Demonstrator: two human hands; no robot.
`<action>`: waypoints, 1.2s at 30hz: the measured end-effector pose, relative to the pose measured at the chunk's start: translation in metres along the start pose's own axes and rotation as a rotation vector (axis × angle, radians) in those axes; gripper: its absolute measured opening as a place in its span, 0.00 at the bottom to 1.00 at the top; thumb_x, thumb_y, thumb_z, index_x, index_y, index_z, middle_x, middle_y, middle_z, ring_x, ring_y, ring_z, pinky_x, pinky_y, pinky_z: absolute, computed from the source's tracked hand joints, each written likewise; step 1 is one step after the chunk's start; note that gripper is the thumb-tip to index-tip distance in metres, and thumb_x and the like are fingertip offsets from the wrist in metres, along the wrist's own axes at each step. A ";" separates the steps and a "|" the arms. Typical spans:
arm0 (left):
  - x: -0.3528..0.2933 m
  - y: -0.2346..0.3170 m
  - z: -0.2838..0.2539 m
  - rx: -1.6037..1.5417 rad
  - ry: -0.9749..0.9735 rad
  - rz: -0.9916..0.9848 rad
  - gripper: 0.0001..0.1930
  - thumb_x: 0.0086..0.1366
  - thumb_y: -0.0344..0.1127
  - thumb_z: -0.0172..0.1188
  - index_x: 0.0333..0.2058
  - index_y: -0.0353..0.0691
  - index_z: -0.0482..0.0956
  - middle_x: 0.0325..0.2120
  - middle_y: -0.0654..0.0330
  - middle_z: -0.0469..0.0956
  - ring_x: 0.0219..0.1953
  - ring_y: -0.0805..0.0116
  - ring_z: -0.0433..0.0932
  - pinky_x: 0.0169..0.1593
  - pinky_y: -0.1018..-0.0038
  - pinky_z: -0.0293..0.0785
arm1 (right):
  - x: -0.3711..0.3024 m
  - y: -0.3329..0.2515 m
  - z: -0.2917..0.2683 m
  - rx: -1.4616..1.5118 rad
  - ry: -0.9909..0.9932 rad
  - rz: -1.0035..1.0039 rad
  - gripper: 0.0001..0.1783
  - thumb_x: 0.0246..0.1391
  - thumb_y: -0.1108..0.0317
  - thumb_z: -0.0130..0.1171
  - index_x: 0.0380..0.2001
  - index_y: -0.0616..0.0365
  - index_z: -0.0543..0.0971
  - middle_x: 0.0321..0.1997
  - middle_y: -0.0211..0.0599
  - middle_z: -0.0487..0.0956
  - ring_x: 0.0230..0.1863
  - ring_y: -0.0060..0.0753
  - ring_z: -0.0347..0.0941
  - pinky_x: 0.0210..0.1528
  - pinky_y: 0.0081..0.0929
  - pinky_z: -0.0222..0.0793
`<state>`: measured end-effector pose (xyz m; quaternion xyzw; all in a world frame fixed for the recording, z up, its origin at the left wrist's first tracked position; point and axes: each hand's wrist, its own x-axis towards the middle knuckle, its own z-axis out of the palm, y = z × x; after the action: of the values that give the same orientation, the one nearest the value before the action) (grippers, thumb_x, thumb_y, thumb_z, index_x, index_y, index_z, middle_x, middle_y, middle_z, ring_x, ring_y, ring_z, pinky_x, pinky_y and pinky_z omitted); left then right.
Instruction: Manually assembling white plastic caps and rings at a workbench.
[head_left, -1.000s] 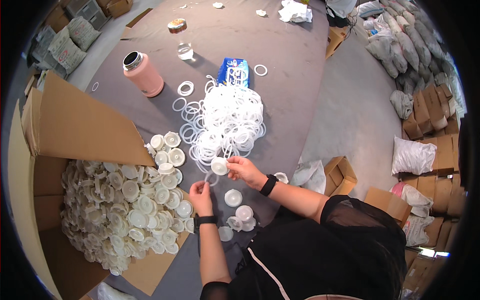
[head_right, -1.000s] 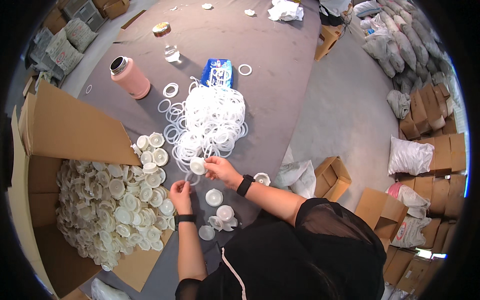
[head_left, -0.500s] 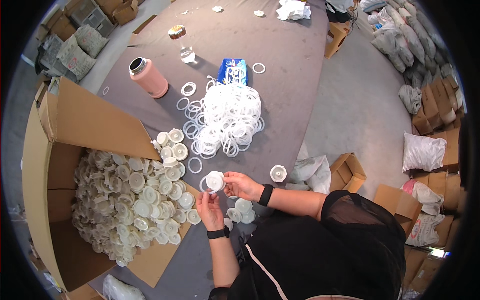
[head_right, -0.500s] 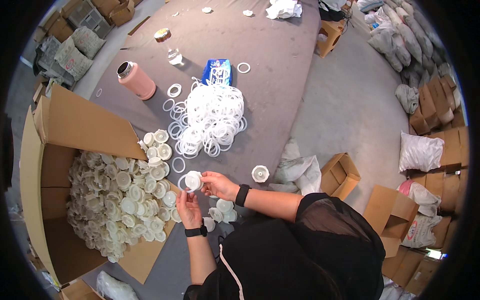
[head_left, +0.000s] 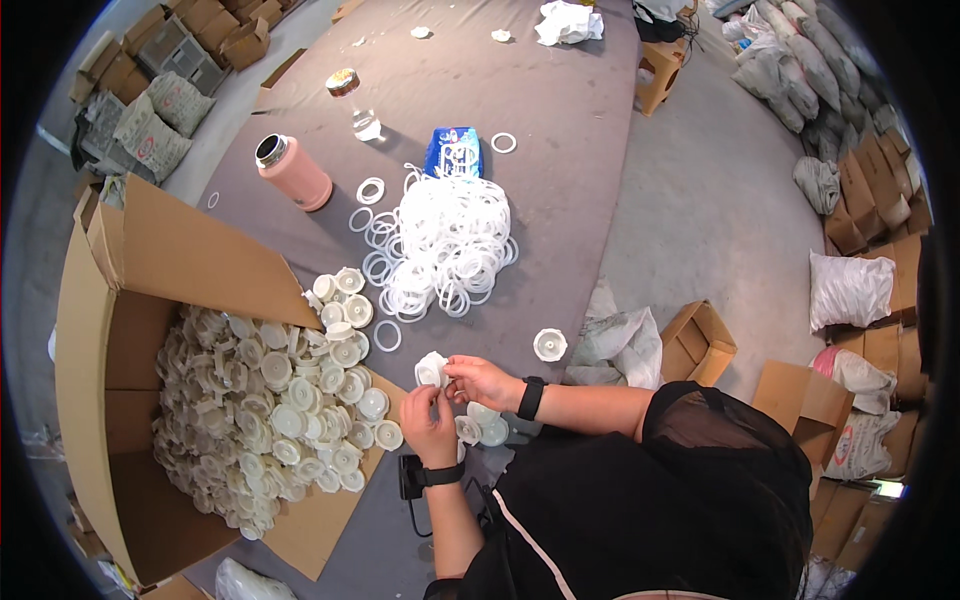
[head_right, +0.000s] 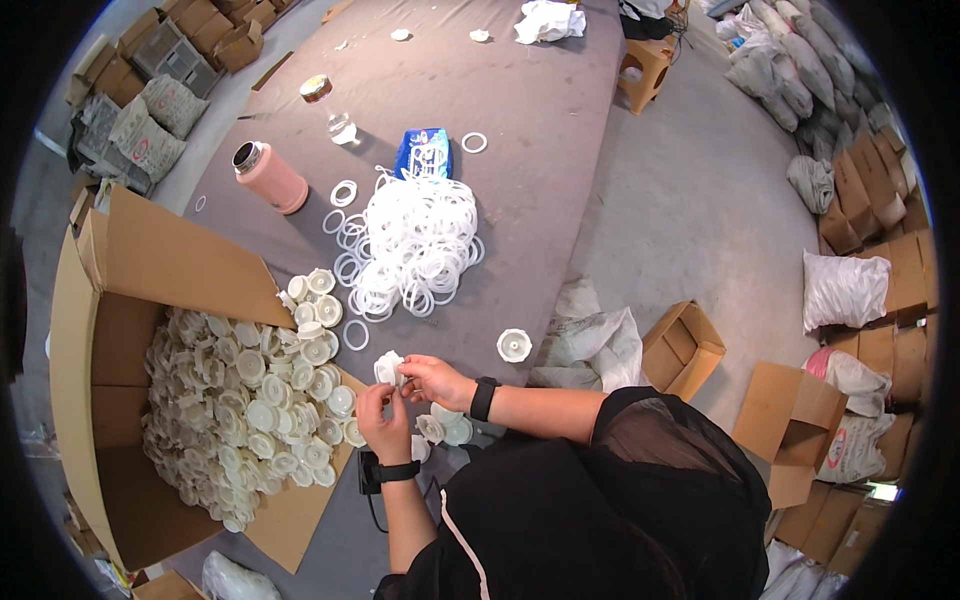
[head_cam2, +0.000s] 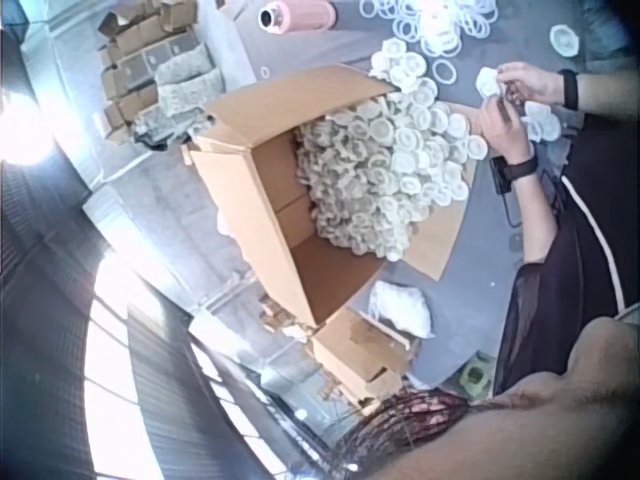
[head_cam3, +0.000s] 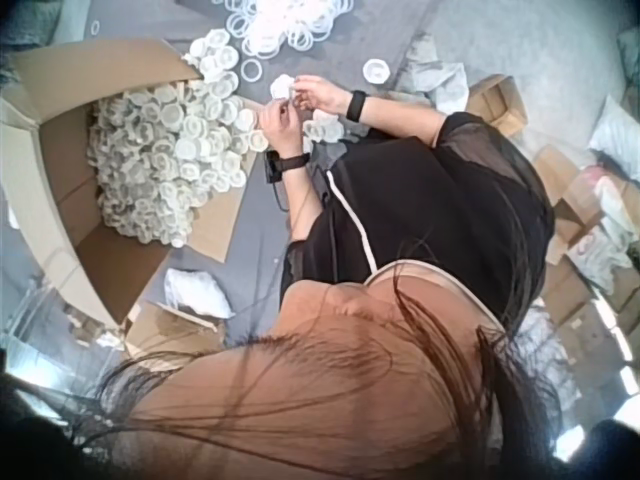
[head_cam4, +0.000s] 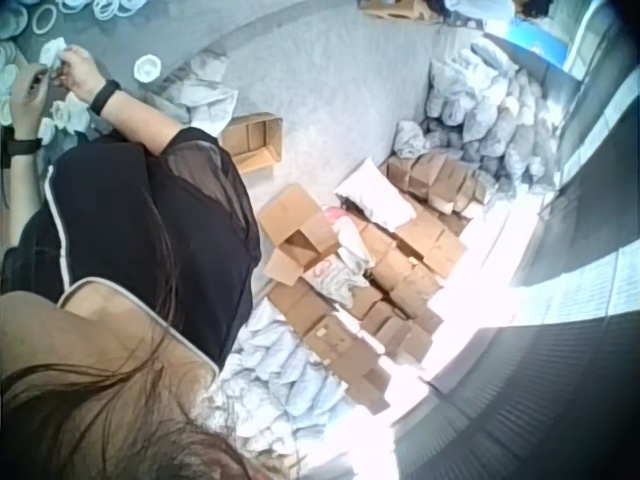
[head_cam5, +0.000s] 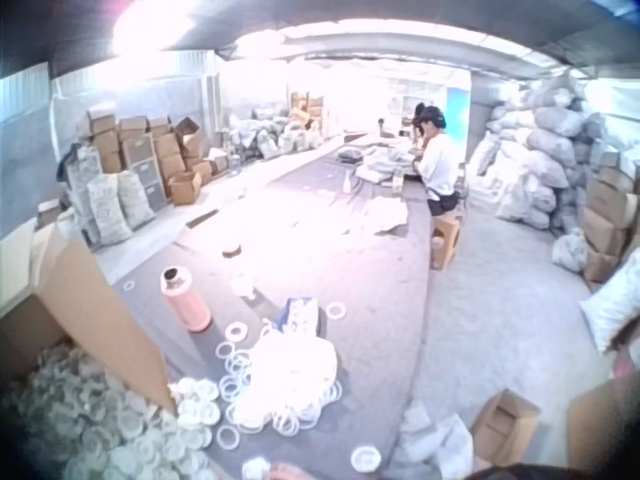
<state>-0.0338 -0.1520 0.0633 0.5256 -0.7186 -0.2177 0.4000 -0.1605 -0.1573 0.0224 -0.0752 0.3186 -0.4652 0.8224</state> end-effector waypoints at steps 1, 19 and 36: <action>0.000 0.002 -0.001 0.050 -0.013 0.046 0.07 0.44 0.21 0.56 0.25 0.37 0.71 0.25 0.60 0.73 0.27 0.65 0.70 0.32 0.73 0.64 | -0.001 -0.001 0.000 -0.019 -0.009 0.009 0.07 0.51 0.62 0.51 0.31 0.50 0.68 0.27 0.23 0.70 0.27 0.16 0.67 0.29 0.16 0.63; -0.024 -0.013 0.005 -1.030 0.262 -0.737 0.11 0.55 0.28 0.54 0.39 0.38 0.67 0.40 0.60 0.70 0.43 0.70 0.69 0.44 0.71 0.65 | -0.004 0.005 0.009 -0.127 -0.021 -0.073 0.07 0.49 0.66 0.53 0.31 0.53 0.69 0.25 0.23 0.72 0.23 0.13 0.67 0.26 0.12 0.62; -0.027 -0.028 0.014 -1.492 0.257 -0.986 0.07 0.57 0.33 0.49 0.31 0.36 0.69 0.30 0.59 0.72 0.31 0.73 0.72 0.34 0.78 0.70 | -0.008 0.008 0.019 -0.202 -0.045 -0.188 0.08 0.51 0.63 0.52 0.30 0.56 0.69 0.23 0.22 0.71 0.19 0.11 0.64 0.22 0.11 0.60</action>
<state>-0.0253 -0.1380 0.0257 0.3981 -0.0335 -0.7137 0.5754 -0.1463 -0.1500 0.0372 -0.1976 0.3368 -0.5041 0.7703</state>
